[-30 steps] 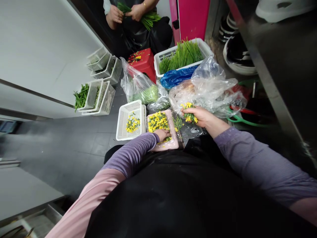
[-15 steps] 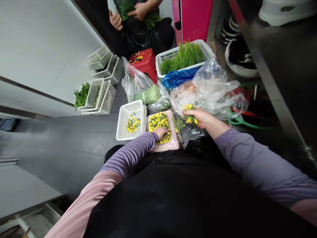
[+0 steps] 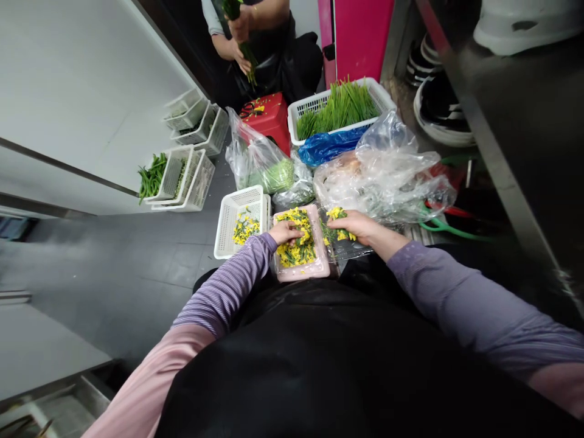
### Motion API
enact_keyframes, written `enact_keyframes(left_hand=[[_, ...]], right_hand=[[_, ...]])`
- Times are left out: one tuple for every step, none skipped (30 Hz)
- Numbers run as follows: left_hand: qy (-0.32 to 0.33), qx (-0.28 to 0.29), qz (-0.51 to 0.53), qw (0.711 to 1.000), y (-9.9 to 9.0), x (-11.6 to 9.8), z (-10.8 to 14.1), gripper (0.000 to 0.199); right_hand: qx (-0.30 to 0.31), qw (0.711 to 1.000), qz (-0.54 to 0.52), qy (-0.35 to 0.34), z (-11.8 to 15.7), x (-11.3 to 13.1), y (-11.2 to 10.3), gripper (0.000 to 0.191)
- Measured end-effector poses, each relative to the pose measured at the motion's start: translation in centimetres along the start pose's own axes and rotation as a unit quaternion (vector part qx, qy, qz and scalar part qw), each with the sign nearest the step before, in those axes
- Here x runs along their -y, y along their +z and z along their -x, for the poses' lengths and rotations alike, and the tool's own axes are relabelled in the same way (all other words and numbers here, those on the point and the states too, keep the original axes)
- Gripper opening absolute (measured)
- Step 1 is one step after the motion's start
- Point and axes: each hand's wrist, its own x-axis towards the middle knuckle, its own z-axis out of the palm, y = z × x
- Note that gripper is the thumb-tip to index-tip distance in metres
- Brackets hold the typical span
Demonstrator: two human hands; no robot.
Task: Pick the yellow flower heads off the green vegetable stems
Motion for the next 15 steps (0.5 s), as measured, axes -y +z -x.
enact_keyframes(left_hand=[[0.009,0.002,0.005,1.0,0.5,-0.6,0.2,0.033],[0.019,0.005,0.007,1.0,1.0,-1.1,0.3,0.032],[0.028,0.007,0.006,1.0,1.6,-1.6,0.3,0.031],[0.038,0.006,0.005,0.999,2.2,-2.1,0.3,0.03],[0.047,0.003,0.005,0.999,2.8,-2.5,0.2,0.029],[0.055,-0.006,0.006,0.998,3.3,-2.8,0.0,0.028],[0.06,-0.019,0.011,0.998,3.8,-3.1,-0.2,0.028],[0.064,-0.031,0.02,0.997,4.2,-3.4,-0.4,0.027],[0.069,-0.036,0.035,0.996,4.4,-3.7,-0.5,0.028],[0.075,-0.033,0.058,0.995,4.5,-3.9,-0.7,0.029],[0.081,-0.021,0.087,0.993,4.6,-4.2,-0.8,0.03],[0.085,-0.004,0.12,0.989,4.5,-4.5,-0.8,0.03],[0.085,0.014,0.153,0.984,4.4,-4.7,-0.8,0.029],[0.081,0.028,0.183,0.979,4.3,-5.0,-0.9,0.027],[0.073,0.035,0.211,0.974,4.2,-5.2,-0.9,0.026]], right_hand=[[0.014,1.0,0.001,0.002,0.0,-0.4,0.3,0.019],[0.029,1.0,-0.003,0.004,0.0,-0.7,0.6,0.021],[0.041,0.999,-0.01,0.006,0.0,-0.9,0.8,0.022],[0.05,0.999,-0.018,0.007,0.0,-1.0,1.0,0.024],[0.055,0.998,-0.027,0.008,0.0,-1.1,1.2,0.026],[0.059,0.998,-0.036,0.01,0.1,-1.1,1.3,0.028],[0.057,0.997,-0.045,0.012,0.1,-1.0,1.3,0.028],[0.053,0.997,-0.051,0.014,0.1,-0.9,1.3,0.029],[0.047,0.997,-0.056,0.016,0.1,-0.8,1.2,0.028],[0.036,0.997,-0.061,0.018,0.1,-0.6,1.1,0.028],[0.02,0.998,-0.063,0.019,0.1,-0.4,0.9,0.026],[0.004,0.998,-0.064,0.021,0.0,-0.2,0.7,0.025],[-0.01,0.998,-0.064,0.022,-0.1,0.0,0.5,0.024],[-0.017,0.998,-0.061,0.019,-0.1,0.3,0.3,0.023],[-0.021,0.998,-0.051,0.011,-0.2,0.5,0.0,0.023]])
